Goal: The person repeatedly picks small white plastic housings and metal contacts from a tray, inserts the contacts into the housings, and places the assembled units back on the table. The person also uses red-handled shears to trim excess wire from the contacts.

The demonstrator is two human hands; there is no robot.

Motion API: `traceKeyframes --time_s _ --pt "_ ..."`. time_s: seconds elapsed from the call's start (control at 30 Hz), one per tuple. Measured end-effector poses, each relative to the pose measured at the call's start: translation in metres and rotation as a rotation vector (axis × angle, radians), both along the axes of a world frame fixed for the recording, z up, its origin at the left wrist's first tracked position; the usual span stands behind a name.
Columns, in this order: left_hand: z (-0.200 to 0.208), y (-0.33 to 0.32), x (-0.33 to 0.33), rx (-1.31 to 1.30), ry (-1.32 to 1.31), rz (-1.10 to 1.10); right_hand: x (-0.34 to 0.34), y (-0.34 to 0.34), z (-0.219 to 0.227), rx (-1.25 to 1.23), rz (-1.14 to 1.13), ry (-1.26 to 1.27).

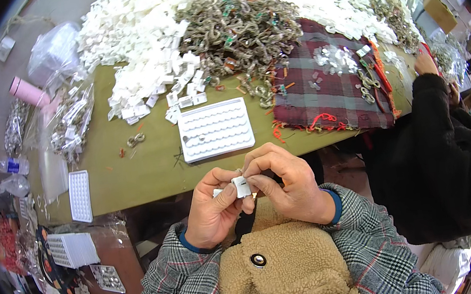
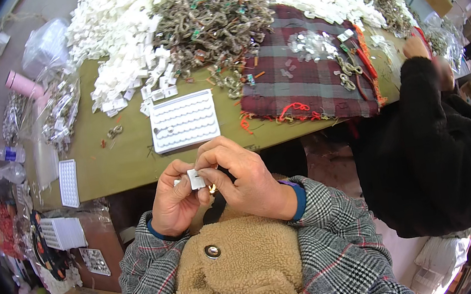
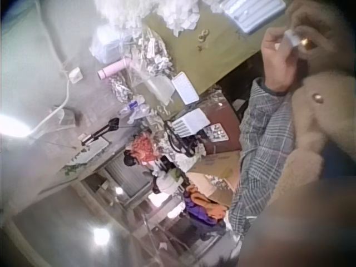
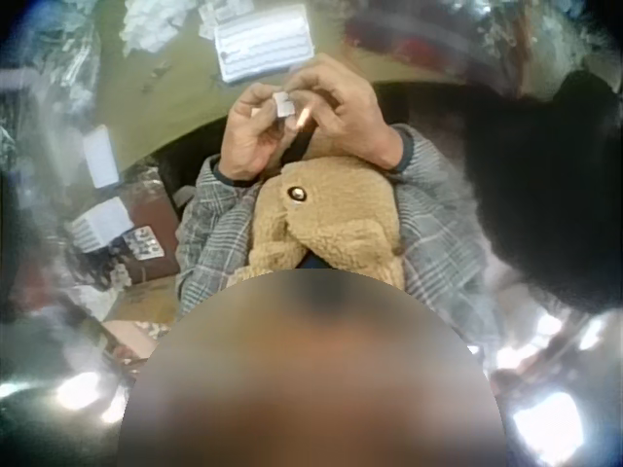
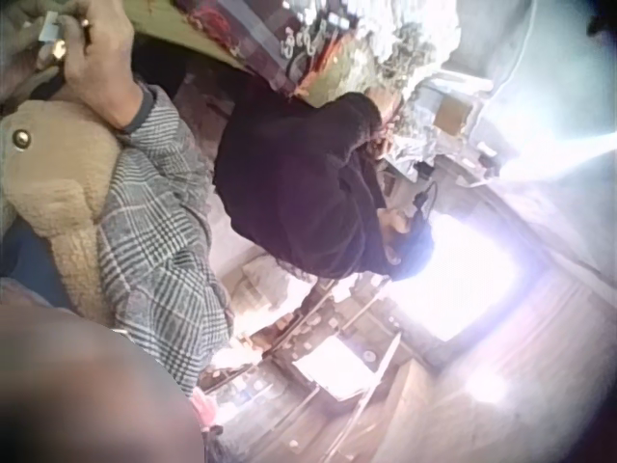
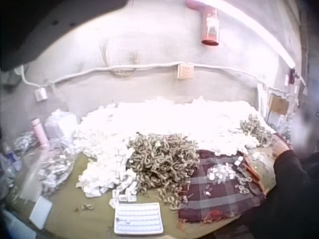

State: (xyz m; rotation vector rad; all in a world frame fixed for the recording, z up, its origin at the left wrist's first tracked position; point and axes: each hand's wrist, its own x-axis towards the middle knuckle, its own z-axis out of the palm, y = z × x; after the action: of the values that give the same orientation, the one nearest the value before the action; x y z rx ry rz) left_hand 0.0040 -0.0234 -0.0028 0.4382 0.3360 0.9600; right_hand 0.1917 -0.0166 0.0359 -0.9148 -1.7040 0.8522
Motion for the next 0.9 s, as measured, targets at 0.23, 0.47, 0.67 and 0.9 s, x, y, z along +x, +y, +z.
traceKeyframes --time_s 0.23,0.47,0.67,0.9 --pt "-0.001 -0.009 -0.010 -0.011 0.015 0.066 -0.014 -0.005 -0.005 0.120 -0.023 -0.107" --pt "0.003 -0.010 -0.010 0.013 0.158 0.131 -0.014 -0.002 -0.008 0.051 0.058 -0.022" --pt "0.015 0.000 -0.025 0.019 0.107 0.147 -0.016 0.028 0.023 -0.279 0.252 -0.062" --pt "0.009 0.012 -0.060 0.021 0.062 0.331 -0.072 0.075 0.034 -0.159 0.361 -0.292"
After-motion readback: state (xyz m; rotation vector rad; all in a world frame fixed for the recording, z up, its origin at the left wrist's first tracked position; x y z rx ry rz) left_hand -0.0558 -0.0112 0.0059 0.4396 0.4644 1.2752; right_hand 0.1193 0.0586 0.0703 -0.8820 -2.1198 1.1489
